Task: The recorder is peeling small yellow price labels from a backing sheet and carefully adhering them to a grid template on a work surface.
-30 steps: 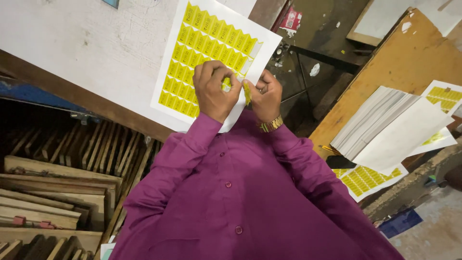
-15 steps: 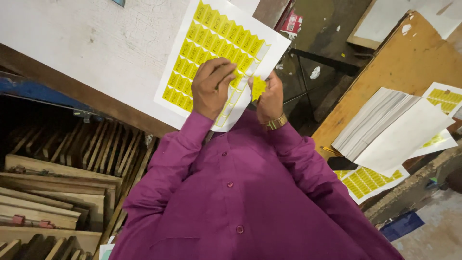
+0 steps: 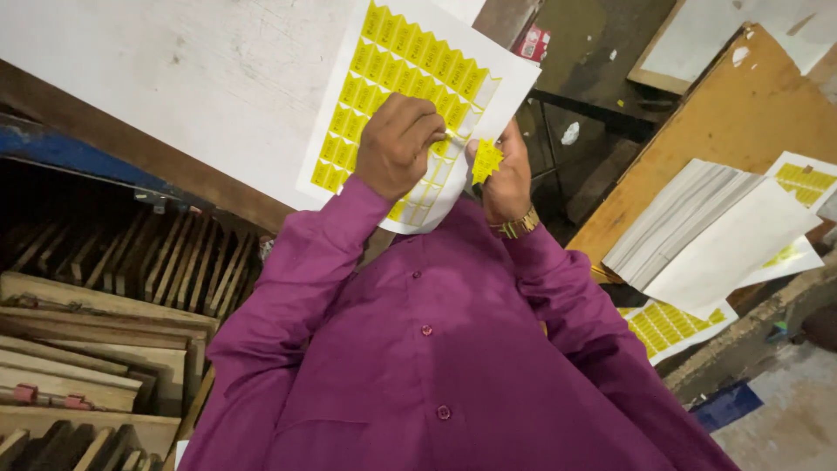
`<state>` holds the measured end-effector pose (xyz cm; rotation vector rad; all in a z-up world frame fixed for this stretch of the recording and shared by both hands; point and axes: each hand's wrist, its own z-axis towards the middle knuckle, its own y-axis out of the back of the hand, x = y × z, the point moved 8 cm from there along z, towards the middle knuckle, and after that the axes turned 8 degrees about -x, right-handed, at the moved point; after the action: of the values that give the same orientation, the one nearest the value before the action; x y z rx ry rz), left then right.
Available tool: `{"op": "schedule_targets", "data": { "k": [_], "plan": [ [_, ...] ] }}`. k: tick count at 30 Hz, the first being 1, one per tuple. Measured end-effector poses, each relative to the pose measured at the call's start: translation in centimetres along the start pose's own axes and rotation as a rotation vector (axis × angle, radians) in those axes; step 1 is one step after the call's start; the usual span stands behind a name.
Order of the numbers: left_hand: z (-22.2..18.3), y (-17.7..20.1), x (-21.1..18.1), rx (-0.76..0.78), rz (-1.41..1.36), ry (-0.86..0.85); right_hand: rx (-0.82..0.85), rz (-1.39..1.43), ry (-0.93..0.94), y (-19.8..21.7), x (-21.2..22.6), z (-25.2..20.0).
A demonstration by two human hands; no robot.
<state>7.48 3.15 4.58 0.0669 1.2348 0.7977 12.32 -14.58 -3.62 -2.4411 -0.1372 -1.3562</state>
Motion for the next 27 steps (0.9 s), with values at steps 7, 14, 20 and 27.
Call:
{"op": "schedule_targets", "data": {
  "k": [7,14,20,27],
  "plan": [
    [-0.6,0.6,0.4,0.050,-0.051,0.060,-0.003,0.077,-0.046,-1.1,-0.5,-0.2],
    [-1.6,0.1,1.4,0.009,-0.108,0.205,-0.061,-0.016,-0.019,1.0,-2.8,0.6],
    [-3.0,-0.2,2.0,-0.060,-0.076,0.285,-0.091,-0.061,0.014,1.6,-3.4,0.8],
    [-2.4,0.1,1.4,-0.084,-0.072,0.332,-0.040,-0.109,0.049,0.4,-2.7,0.6]
  ]
}}
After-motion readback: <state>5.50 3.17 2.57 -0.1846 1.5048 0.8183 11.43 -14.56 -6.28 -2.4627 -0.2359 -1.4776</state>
